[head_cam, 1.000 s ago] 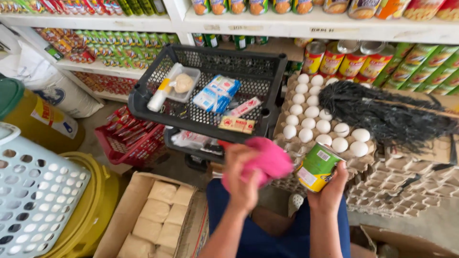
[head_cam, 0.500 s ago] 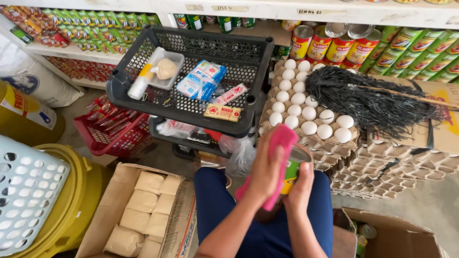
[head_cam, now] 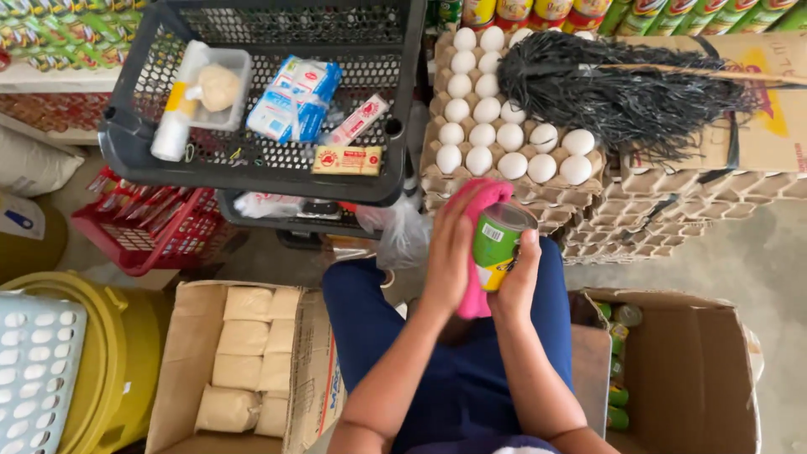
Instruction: Wiping dust off canned food items with a cloth and organizing them on storage shelves.
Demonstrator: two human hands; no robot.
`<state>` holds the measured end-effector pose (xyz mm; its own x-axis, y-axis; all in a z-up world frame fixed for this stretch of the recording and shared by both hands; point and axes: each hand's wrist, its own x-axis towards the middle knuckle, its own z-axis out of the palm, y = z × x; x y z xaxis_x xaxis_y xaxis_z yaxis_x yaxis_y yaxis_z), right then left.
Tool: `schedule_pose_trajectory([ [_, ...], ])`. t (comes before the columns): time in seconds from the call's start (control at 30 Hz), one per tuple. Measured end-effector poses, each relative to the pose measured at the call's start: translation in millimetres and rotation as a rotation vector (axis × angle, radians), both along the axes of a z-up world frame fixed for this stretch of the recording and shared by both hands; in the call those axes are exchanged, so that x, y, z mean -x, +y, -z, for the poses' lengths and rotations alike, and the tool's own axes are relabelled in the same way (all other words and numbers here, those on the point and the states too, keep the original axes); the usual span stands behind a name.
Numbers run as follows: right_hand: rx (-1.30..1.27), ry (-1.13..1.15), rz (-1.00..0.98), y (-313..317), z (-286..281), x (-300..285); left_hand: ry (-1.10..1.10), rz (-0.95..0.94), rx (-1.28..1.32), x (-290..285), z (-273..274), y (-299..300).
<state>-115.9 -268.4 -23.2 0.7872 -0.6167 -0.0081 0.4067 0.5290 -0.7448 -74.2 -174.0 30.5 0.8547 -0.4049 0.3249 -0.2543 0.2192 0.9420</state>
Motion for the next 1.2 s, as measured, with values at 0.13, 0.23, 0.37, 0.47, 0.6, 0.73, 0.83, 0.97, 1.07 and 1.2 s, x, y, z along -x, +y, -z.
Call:
schedule_pose_trajectory([
  [0.13,-0.170,0.206,-0.019,-5.8,10.3,16.2,-0.317,-0.412,-0.443,67.3,-6.0,2.2],
  [0.23,-0.129,0.266,-0.009,-1.2,-13.5,13.7,-0.482,-0.482,-0.534,72.8,3.3,4.2],
  [0.37,-0.168,0.055,-0.161,4.5,-22.1,2.9,-0.089,-0.365,-0.262,32.4,4.6,6.7],
  [0.47,-0.310,-0.012,-0.237,-4.5,-15.8,3.0,0.200,-0.042,0.094,-0.6,9.6,12.9],
  [0.6,0.107,-0.125,-0.193,4.9,-19.7,4.9,0.050,-0.280,-0.073,30.5,30.6,6.6],
  [0.73,0.228,0.019,-0.072,-6.7,-8.5,0.6,-0.307,-0.475,-0.327,64.2,10.8,6.3],
  [0.83,0.172,0.087,-0.049,-10.3,24.0,10.4,-0.375,-0.542,-0.362,64.0,14.1,6.5],
  [0.97,-0.227,0.089,-0.112,2.3,-15.0,5.6,0.065,-0.397,-0.121,17.9,6.8,12.2],
  [1.07,-0.262,0.042,-0.119,4.1,-14.3,6.0,0.128,-0.272,-0.031,7.6,14.9,14.4],
  [1.2,-0.203,0.102,-0.086,-1.9,8.4,9.7,-0.248,-0.462,-0.304,58.0,-10.3,7.5],
])
